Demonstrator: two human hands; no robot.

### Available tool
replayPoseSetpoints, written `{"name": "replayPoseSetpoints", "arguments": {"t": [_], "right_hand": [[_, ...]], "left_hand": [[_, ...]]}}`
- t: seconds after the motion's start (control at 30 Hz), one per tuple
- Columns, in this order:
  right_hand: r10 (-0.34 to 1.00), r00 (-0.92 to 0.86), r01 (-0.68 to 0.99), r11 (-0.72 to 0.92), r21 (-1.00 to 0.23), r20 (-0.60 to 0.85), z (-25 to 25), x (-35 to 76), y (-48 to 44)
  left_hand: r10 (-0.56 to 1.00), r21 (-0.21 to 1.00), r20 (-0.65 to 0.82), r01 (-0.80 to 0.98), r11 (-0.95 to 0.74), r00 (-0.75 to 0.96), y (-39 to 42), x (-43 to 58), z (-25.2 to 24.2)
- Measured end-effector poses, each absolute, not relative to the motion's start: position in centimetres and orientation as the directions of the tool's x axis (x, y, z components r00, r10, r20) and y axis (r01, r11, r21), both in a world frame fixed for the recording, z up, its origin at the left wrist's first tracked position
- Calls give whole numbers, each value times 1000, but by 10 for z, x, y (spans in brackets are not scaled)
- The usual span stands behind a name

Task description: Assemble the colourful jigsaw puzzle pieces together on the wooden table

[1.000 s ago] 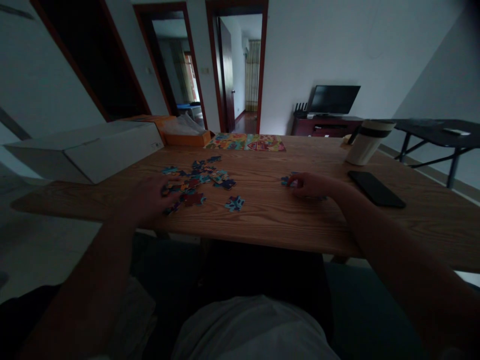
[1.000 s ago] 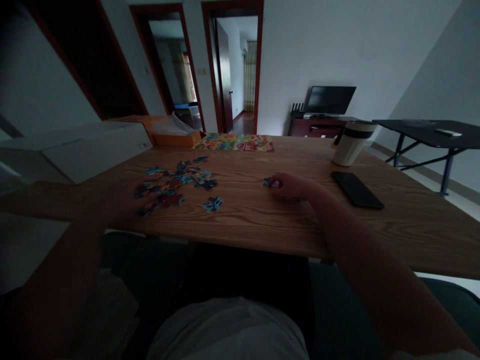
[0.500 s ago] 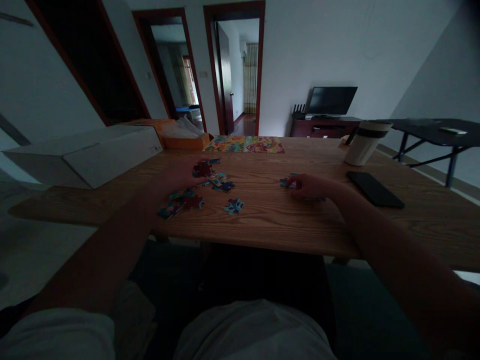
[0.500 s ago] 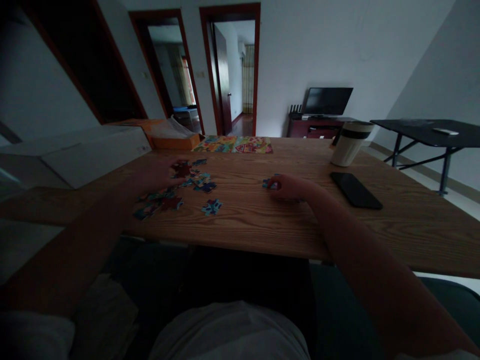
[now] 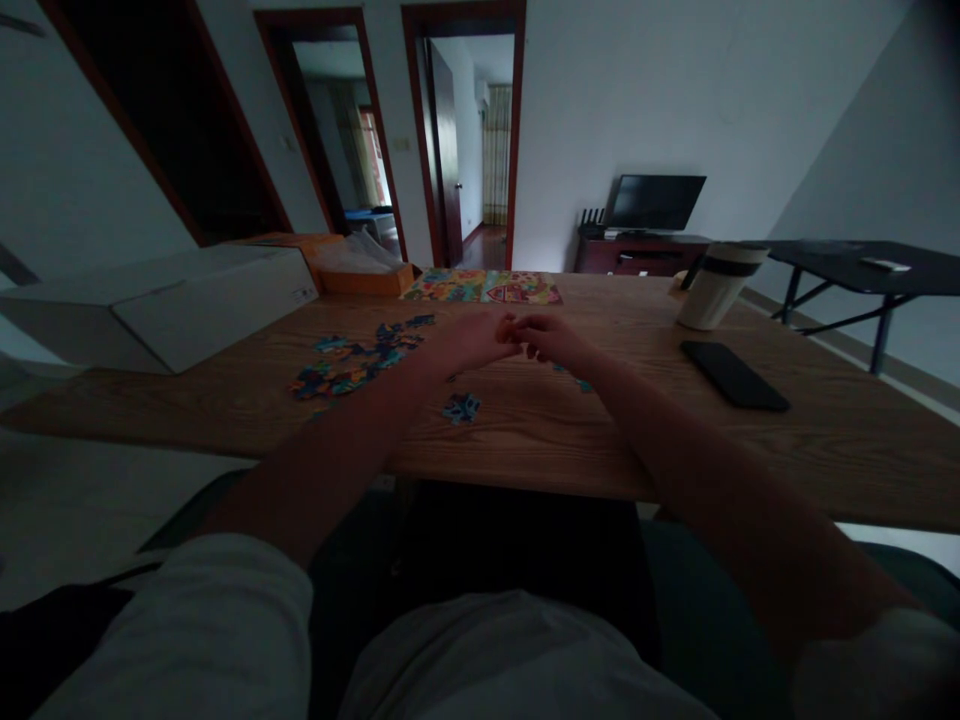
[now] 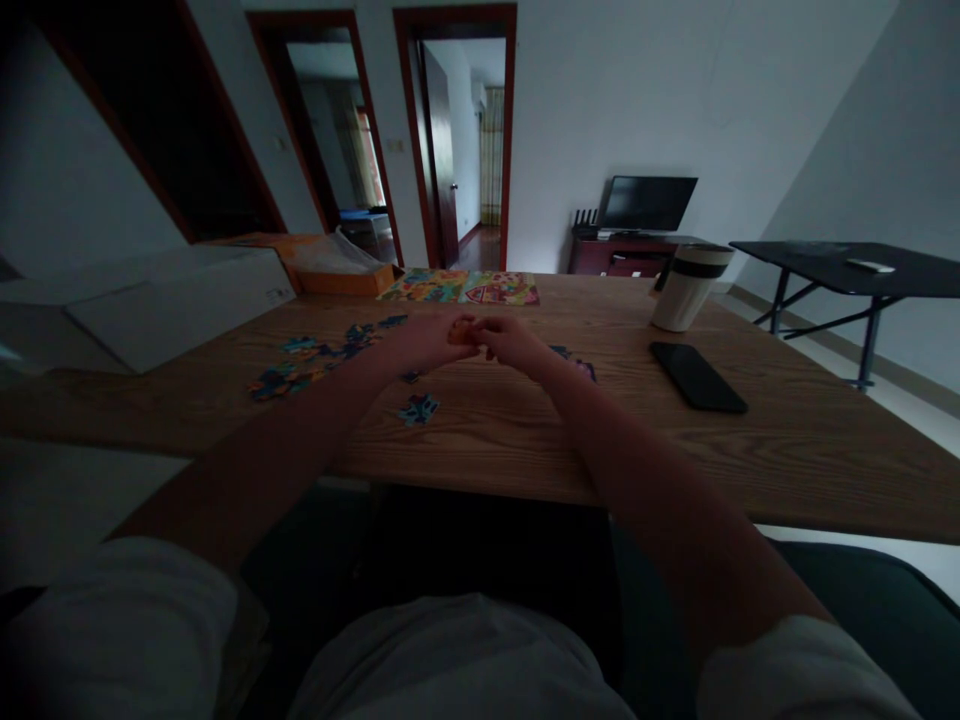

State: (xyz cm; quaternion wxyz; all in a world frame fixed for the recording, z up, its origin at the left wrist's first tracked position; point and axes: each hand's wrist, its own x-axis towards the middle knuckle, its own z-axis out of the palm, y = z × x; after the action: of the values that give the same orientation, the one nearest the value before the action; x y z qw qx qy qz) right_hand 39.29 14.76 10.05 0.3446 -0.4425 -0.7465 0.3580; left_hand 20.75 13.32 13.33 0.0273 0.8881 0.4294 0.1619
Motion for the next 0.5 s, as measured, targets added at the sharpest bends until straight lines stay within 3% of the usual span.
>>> {"name": "replayPoseSetpoints", "arguments": {"t": [0.13,0.23,0.37,0.43,0.5], "right_hand": [[902,-411,419,316,-851,132,83,391,147],[892,-418,432,365,-825,175,82,391,142],[895,-351,670,445,-594,274,81,398,141],[897,-347,758,440,-481,274,79,404,143],[898,-356,778,439,-450,259,79,408,144]], "left_hand": [[851,250,221,816,-522,477,133,198,121],[895,242,203,866,-438,396,132,198,112],[910,191,202,896,-400,363,130,207,107],[931,305,107,879,-366,350,128,207,114],[936,415,30,848,-330,350,124,200,128]]}}
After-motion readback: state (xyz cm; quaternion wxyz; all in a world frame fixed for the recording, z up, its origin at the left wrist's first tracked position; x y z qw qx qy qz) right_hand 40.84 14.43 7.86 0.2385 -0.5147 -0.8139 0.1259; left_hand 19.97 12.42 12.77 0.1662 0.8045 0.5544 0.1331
